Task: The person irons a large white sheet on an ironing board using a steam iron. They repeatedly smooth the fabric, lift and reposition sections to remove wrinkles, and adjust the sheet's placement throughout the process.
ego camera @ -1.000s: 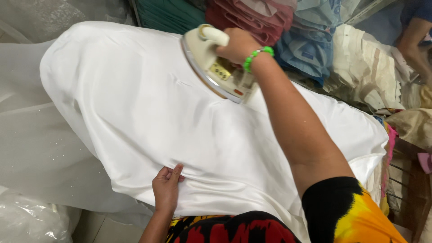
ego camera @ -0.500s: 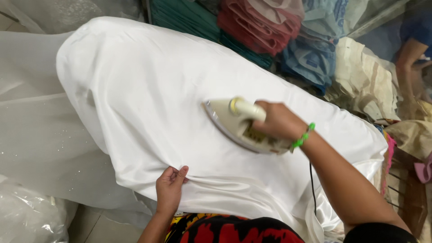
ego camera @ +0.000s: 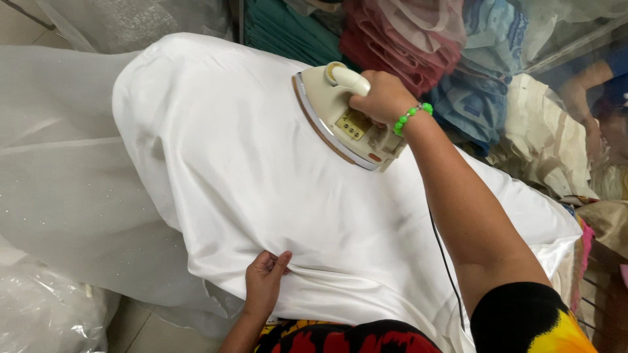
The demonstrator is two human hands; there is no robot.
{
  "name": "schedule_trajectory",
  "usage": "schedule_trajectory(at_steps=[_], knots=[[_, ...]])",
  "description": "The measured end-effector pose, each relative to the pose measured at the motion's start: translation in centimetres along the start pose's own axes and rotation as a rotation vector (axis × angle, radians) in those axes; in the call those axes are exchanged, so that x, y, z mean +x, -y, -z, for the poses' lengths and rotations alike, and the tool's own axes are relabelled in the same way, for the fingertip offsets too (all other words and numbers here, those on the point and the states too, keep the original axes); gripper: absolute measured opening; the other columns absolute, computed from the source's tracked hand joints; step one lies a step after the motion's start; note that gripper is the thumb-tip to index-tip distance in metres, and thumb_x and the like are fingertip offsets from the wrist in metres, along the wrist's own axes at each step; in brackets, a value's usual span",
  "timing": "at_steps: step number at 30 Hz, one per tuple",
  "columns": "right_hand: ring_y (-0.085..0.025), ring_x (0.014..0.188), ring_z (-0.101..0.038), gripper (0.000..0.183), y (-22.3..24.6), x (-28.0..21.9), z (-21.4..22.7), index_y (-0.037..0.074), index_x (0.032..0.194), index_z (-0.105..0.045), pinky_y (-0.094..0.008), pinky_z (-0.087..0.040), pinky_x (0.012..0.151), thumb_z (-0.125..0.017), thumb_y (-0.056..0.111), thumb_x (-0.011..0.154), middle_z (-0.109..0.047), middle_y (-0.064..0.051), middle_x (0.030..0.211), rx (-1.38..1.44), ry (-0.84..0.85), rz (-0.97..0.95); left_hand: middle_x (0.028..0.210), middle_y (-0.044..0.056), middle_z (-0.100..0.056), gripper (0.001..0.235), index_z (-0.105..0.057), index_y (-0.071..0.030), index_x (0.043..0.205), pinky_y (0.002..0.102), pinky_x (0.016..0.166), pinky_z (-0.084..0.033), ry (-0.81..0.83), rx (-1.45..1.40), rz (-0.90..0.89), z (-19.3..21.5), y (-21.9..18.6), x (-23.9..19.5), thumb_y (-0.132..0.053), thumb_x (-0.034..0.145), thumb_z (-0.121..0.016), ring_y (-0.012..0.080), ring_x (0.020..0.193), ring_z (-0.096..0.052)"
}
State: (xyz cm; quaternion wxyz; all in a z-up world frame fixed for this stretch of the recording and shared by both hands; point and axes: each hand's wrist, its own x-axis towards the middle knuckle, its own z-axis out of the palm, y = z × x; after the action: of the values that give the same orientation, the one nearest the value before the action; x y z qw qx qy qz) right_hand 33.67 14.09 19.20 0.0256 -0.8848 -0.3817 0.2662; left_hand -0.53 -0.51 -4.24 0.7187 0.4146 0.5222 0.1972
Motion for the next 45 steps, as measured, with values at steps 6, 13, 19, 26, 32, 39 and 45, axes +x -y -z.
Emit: schedule_trajectory(at_steps=[6,13,19,26,32,39,45], knots=[[-0.029,0.093,-0.068,0.031,5.0,-1.1,-3.9,0.021,0.107,-0.068,-0.042,-0.05,0.076,-0.065,0.034,0.08,-0.074,-0.008,0.101,-0.155,0.124,0.273,0.056,0.007,-0.068,0.039,-0.058,-0.006,0.061,0.027,0.061,-0.049,0.038,0.001,-0.031,0.2,2.0,1.2,-0.024,0.084,-0.084,0.0119,0.058,-0.062],[-0.027,0.09,-0.07,0.031,7.9,4.8,-3.7,0.019,0.114,-0.067,-0.041,-0.055,0.074,-0.067,0.036,0.088,-0.074,-0.008,0.102,-0.142,0.063,0.309,0.057,0.005,-0.066,0.036,-0.061,-0.007,0.062,0.028,0.06,-0.049,0.054,-0.02,-0.022,-0.4,2.1,1.6,-0.024,0.084,-0.086,0.0117,0.06,-0.063],[-0.015,0.046,-0.049,0.02,9.1,9.1,0.5,0.008,0.108,-0.062,-0.03,-0.04,0.04,-0.057,0.014,0.089,-0.058,-0.005,0.067,0.127,0.054,0.073,0.06,0.005,-0.07,0.028,-0.071,-0.004,0.068,0.028,0.058,-0.052,0.046,-0.037,0.038,-1.2,2.1,1.7,-0.022,0.083,-0.086,0.0118,0.061,-0.063],[-0.017,0.056,-0.061,0.02,13.7,13.3,-0.4,0.011,0.097,-0.065,-0.033,-0.049,0.053,-0.059,0.025,0.084,-0.068,-0.003,0.074,-0.027,0.071,0.174,0.063,0.001,-0.065,0.026,-0.074,-0.003,0.072,0.028,0.058,-0.048,0.086,-0.082,0.114,-1.5,2.5,1.9,-0.021,0.084,-0.087,0.0101,0.064,-0.057],[-0.017,0.045,-0.059,0.019,20.2,14.2,-3.4,0.008,0.104,-0.062,-0.031,-0.048,0.038,-0.059,0.019,0.089,-0.065,-0.006,0.07,0.059,0.144,0.286,0.056,-0.005,-0.045,0.046,-0.055,-0.01,0.059,0.03,0.052,-0.036,0.091,-0.073,0.0,-1.5,4.8,2.2,-0.022,0.086,-0.091,0.0081,0.057,-0.043],[-0.02,0.058,-0.068,0.032,25.4,12.9,-6.8,0.012,0.117,-0.066,-0.033,-0.058,0.045,-0.065,0.027,0.089,-0.072,-0.006,0.093,-0.073,0.153,0.403,0.059,-0.005,-0.051,0.035,-0.063,-0.008,0.065,0.03,0.055,-0.039,0.082,-0.025,0.03,-1.2,4.3,2.1,-0.023,0.086,-0.088,0.0086,0.06,-0.047],[-0.021,0.056,-0.068,0.024,22.2,13.2,-5.1,0.015,0.107,-0.069,-0.036,-0.057,0.049,-0.066,0.029,0.088,-0.073,-0.005,0.08,-0.078,0.117,0.402,0.063,0.0,-0.065,0.025,-0.072,-0.005,0.071,0.028,0.058,-0.048,0.073,-0.026,0.095,-1.1,0.1,1.2,-0.021,0.085,-0.086,0.0099,0.063,-0.059]])
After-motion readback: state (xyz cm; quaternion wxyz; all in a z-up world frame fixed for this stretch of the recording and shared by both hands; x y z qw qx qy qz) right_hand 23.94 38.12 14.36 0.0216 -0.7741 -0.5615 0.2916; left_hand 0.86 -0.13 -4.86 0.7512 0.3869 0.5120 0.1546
